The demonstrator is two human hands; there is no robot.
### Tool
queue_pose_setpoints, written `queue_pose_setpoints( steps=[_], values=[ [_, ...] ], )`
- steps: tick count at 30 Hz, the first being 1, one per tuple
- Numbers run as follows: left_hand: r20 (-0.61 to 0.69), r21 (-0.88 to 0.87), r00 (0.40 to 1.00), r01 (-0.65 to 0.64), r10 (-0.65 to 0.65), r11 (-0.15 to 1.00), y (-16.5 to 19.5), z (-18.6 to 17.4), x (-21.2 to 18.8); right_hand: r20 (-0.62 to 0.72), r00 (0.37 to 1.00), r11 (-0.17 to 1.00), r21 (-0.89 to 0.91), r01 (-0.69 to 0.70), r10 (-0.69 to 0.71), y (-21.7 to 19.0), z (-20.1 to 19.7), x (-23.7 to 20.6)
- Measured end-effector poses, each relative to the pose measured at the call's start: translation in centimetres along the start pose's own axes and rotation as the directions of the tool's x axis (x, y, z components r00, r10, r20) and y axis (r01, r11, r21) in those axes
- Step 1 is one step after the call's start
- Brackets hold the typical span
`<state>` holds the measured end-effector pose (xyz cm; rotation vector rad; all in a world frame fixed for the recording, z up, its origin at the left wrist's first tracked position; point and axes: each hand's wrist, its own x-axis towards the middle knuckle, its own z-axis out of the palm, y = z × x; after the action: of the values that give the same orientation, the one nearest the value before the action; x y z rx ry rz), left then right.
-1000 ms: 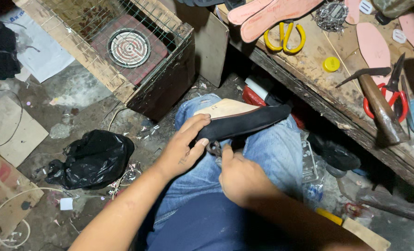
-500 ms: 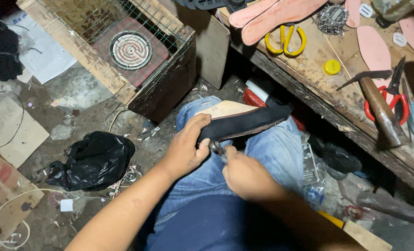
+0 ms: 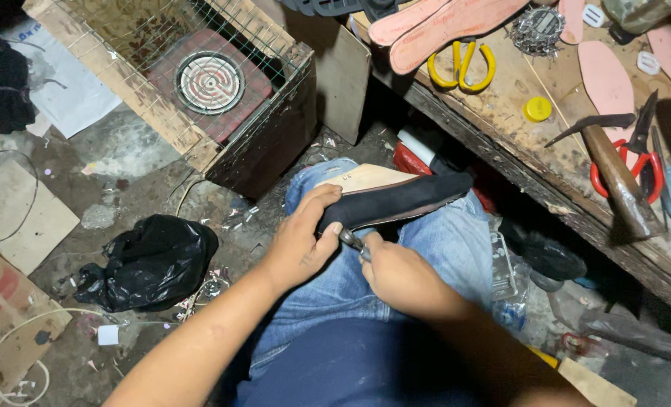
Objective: The person sits on the floor of a shoe workshop and works on a black shoe upper. They use lasting pliers to pull and grip the upper, hammer the sole edge, fit a brown sole board to the shoe bottom, press the sole in place by hand, and finally hold up the shoe with the pink insole fitted.
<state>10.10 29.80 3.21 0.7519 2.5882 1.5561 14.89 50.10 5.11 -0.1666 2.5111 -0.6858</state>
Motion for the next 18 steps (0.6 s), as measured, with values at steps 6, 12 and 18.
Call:
queue_pose_setpoints(
  steps=[6,12,18],
  values=[
    [0.044,-0.030,0.999,-0.021,0.022,0.999,0.1,-0.2,1.0,-0.153,0.980,0.991,0.005,0.131,-0.129,1.0,0.7,-0.1],
    [0.028,0.117,0.998,-0.054,0.051,0.992,0.5,-0.1,1.0,-0.174,0.976,0.971,-0.222,0.094,-0.134,3.2,-1.0,-4.1],
    [-0.153,-0.048,0.988,-0.011,0.004,0.999,0.9,0.7,0.9,0.032,0.997,0.984,-0.165,-0.061,0.067,5.5,-2.8,-9.2]
  ],
)
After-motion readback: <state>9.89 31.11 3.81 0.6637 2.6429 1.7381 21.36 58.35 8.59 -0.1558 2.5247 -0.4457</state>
